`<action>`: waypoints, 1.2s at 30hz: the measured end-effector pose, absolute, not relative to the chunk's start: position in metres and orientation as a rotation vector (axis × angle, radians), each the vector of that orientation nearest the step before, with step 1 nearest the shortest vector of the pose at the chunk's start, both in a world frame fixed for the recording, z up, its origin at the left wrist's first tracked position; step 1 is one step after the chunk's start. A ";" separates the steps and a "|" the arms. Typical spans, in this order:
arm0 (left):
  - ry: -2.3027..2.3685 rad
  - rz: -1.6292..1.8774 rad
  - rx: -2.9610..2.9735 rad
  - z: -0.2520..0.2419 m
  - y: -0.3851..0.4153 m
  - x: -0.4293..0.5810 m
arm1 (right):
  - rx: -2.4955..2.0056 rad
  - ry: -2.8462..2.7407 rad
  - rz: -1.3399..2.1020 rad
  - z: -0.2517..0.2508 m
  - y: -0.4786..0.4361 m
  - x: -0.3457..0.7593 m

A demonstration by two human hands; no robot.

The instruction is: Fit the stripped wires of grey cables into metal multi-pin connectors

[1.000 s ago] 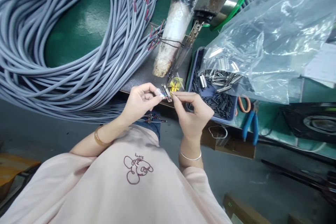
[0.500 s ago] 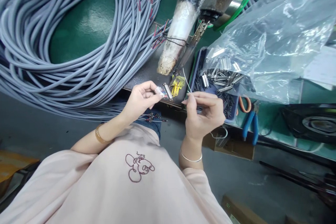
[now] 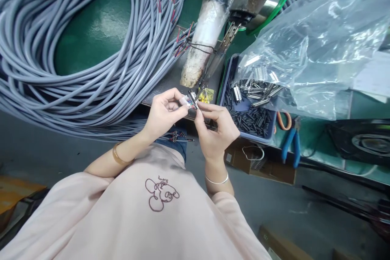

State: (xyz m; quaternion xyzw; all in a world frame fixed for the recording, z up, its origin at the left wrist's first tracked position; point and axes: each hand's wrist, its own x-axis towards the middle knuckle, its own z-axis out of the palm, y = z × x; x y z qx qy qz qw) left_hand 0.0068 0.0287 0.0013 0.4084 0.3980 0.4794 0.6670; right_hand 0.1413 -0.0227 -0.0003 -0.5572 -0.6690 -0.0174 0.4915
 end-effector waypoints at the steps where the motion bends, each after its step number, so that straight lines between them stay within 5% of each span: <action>1: 0.903 1.082 0.931 0.002 0.029 0.007 | -1.354 -1.623 -0.036 0.000 -0.022 0.142; 36: 0.945 1.074 1.009 0.013 0.034 0.008 | -1.375 -1.614 0.015 0.008 -0.018 0.144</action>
